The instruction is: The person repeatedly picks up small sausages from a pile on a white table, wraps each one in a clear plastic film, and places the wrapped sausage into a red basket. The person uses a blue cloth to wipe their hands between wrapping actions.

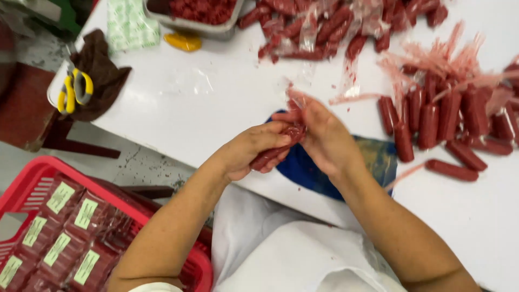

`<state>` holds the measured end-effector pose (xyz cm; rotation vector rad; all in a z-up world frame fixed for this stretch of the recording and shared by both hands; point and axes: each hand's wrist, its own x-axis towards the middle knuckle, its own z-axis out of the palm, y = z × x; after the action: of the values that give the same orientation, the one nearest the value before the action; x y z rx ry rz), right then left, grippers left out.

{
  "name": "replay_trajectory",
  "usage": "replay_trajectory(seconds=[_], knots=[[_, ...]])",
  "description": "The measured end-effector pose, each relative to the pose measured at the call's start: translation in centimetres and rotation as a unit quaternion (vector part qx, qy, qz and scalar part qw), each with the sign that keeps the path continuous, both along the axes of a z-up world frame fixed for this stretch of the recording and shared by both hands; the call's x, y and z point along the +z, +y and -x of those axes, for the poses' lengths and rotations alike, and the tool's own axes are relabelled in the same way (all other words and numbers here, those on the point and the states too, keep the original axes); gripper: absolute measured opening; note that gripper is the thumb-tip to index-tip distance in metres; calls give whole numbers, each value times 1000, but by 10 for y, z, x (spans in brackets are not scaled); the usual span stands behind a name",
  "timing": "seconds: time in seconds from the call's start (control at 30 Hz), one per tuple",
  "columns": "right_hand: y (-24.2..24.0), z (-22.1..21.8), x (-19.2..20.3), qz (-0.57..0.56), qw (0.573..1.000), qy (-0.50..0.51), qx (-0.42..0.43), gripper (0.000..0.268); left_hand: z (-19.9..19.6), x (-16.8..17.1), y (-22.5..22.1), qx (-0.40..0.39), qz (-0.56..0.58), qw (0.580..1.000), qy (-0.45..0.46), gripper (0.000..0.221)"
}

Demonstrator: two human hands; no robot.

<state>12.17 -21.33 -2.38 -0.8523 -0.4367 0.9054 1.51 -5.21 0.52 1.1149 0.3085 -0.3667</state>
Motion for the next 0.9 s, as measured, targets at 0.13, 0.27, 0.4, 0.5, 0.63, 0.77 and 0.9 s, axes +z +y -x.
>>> replay_trajectory(seconds=[0.13, 0.27, 0.4, 0.5, 0.63, 0.77, 0.9], knots=[[-22, 7, 85, -25, 956, 251, -149, 35, 34, 12, -9, -19, -290, 954, -75, 17], [-46, 12, 100, 133, 880, -322, -321, 39, 48, 34, -10, -55, -386, 917, -86, 23], [-43, 34, 94, 258, 450, -855, 9, 46, 53, 33, -14, -55, -357, 923, -135, 21], [-38, 34, 84, 198, 390, -899, -26, 27, 51, 31, -15, -40, -342, 927, -150, 25], [-30, 36, 78, 200, 370, -907, -35, 17, 54, 25, -16, -28, -344, 932, -110, 36], [-17, 32, 59, 174, 355, -917, -55, 26, 52, 37, -11, -85, -413, 903, -89, 32], [-3, 28, 37, 133, 381, -912, -70, 26, 38, 0, -13, -17, -418, 902, -109, 60]])
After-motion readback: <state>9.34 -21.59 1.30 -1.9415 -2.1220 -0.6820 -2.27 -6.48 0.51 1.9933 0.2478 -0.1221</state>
